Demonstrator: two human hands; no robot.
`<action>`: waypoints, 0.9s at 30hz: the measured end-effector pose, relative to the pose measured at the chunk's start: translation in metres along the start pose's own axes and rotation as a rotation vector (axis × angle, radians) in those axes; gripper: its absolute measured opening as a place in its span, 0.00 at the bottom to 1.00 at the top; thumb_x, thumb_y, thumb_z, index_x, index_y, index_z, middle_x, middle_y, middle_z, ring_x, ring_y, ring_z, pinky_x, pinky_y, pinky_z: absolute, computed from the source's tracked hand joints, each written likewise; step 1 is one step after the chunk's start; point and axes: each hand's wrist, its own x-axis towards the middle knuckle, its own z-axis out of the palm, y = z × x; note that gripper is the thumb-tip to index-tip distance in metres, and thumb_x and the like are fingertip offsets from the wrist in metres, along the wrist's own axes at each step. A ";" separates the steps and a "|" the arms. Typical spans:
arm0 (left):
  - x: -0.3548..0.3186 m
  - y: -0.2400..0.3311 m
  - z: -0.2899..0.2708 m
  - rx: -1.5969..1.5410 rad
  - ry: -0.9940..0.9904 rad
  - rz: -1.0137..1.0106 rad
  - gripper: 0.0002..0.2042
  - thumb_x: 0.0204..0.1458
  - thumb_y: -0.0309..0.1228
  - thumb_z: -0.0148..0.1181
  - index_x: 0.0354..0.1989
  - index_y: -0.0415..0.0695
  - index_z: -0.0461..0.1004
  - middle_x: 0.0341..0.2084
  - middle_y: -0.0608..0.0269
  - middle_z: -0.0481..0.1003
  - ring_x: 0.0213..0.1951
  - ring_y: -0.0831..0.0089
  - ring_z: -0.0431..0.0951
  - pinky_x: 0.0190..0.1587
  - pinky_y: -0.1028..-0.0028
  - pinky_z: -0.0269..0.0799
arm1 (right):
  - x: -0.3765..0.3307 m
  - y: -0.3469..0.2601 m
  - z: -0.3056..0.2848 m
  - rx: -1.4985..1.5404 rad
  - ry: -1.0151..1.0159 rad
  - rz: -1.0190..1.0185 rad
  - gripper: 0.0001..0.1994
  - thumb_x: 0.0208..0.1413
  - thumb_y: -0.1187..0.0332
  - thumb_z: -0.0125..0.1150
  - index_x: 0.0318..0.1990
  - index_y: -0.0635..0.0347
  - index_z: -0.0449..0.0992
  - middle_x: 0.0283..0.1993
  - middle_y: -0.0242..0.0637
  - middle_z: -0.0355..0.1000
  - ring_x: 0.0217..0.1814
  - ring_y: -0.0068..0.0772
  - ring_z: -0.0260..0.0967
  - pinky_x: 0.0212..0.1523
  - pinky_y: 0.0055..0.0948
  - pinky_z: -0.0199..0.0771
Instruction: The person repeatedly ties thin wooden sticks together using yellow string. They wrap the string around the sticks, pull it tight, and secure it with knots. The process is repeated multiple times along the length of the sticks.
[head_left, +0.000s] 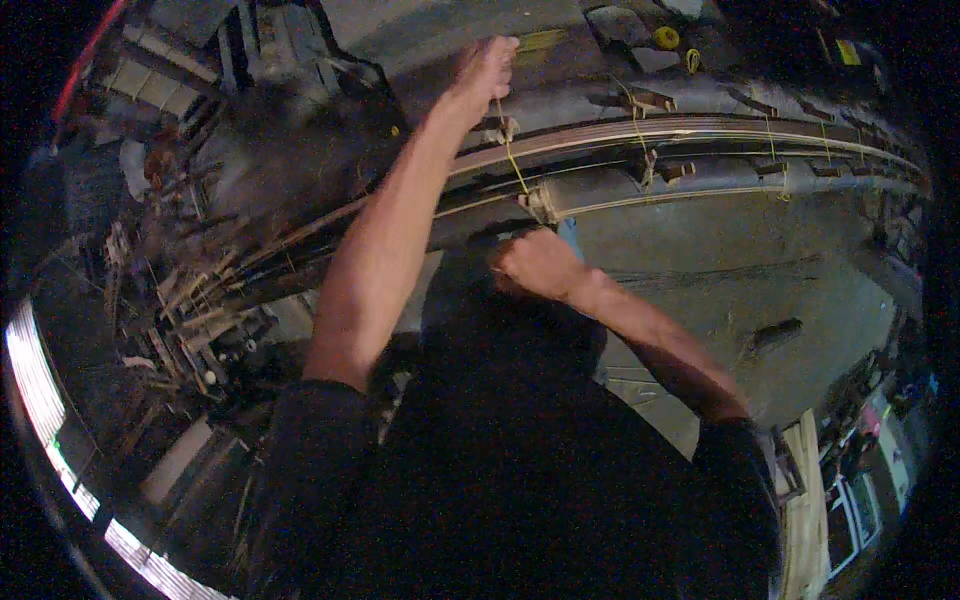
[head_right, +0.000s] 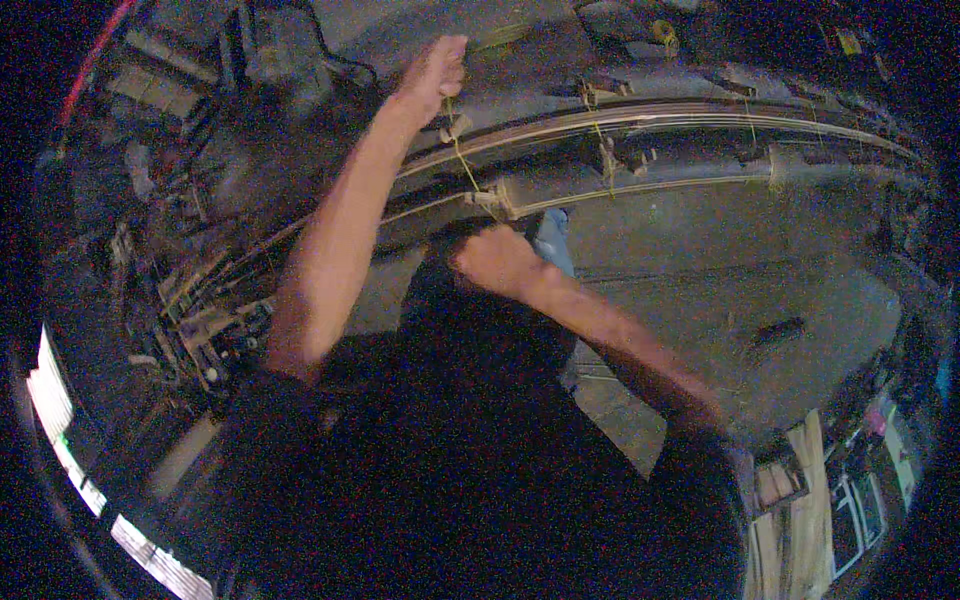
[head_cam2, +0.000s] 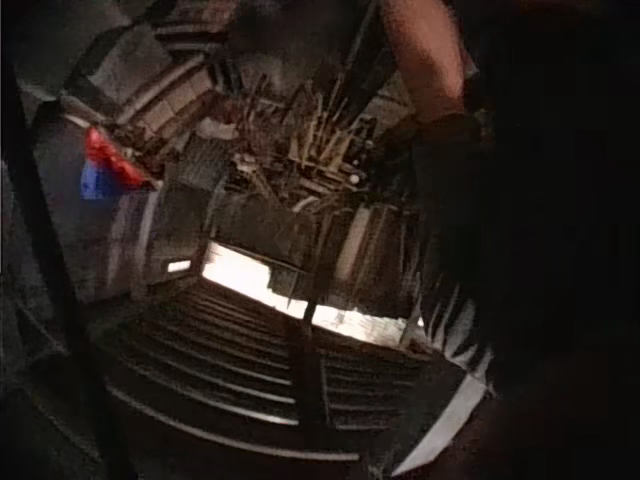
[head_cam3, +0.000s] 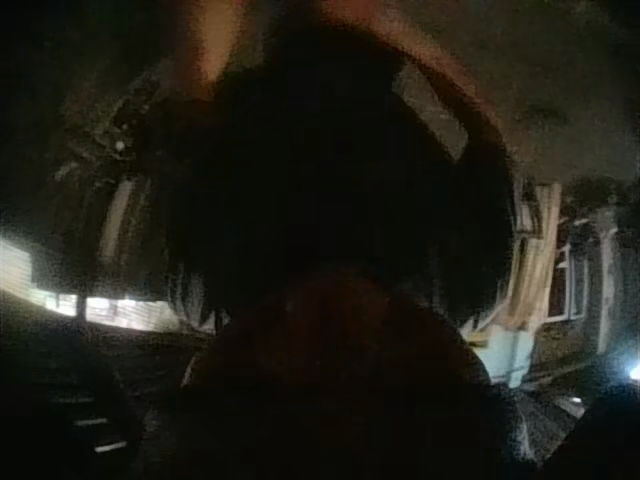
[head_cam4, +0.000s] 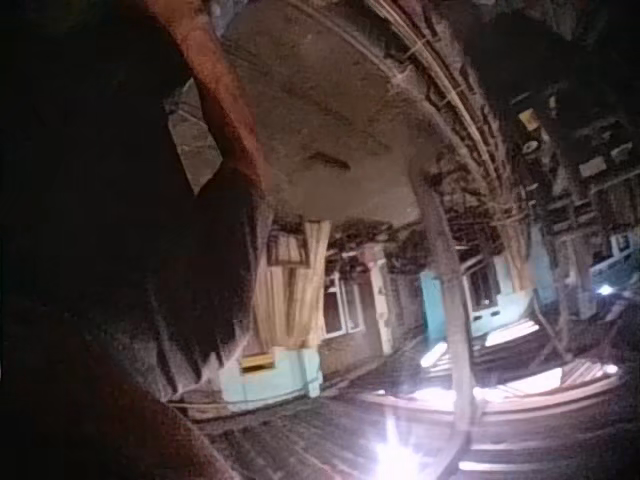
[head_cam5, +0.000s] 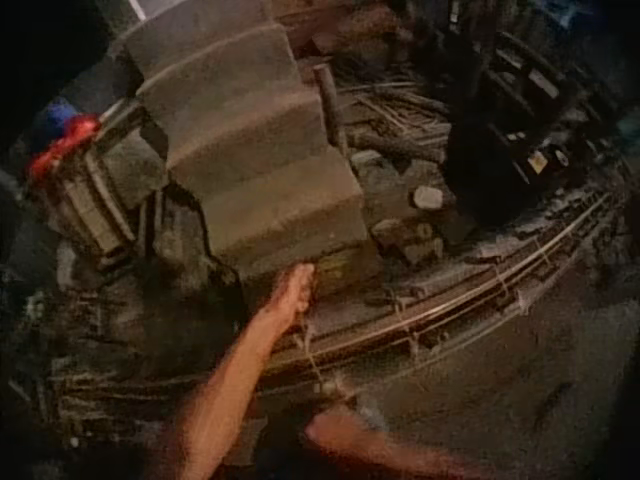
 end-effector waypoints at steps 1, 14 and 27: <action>0.004 0.006 -0.002 -0.022 -0.035 0.028 0.14 0.56 0.44 0.52 0.26 0.48 0.69 0.18 0.74 0.61 0.20 0.81 0.61 0.24 0.77 0.58 | -0.007 -0.005 -0.006 -0.002 0.180 -0.016 0.13 0.50 0.64 0.57 0.43 0.56 0.73 0.34 0.43 0.74 0.31 0.43 0.74 0.34 0.43 0.75; -0.158 0.004 -0.160 0.745 0.076 0.564 0.17 0.55 0.43 0.53 0.41 0.42 0.76 0.40 0.52 0.77 0.44 0.56 0.76 0.46 0.63 0.70 | 0.047 -0.122 0.024 0.819 0.530 0.236 0.14 0.54 0.65 0.56 0.45 0.64 0.75 0.42 0.40 0.73 0.48 0.34 0.69 0.49 0.34 0.68; -0.178 -0.104 -0.130 1.001 0.758 1.021 0.06 0.48 0.38 0.61 0.29 0.51 0.77 0.23 0.62 0.76 0.25 0.61 0.75 0.32 0.63 0.68 | 0.250 0.024 -0.121 0.282 0.478 0.376 0.11 0.55 0.63 0.52 0.35 0.61 0.76 0.30 0.50 0.73 0.34 0.49 0.73 0.35 0.41 0.72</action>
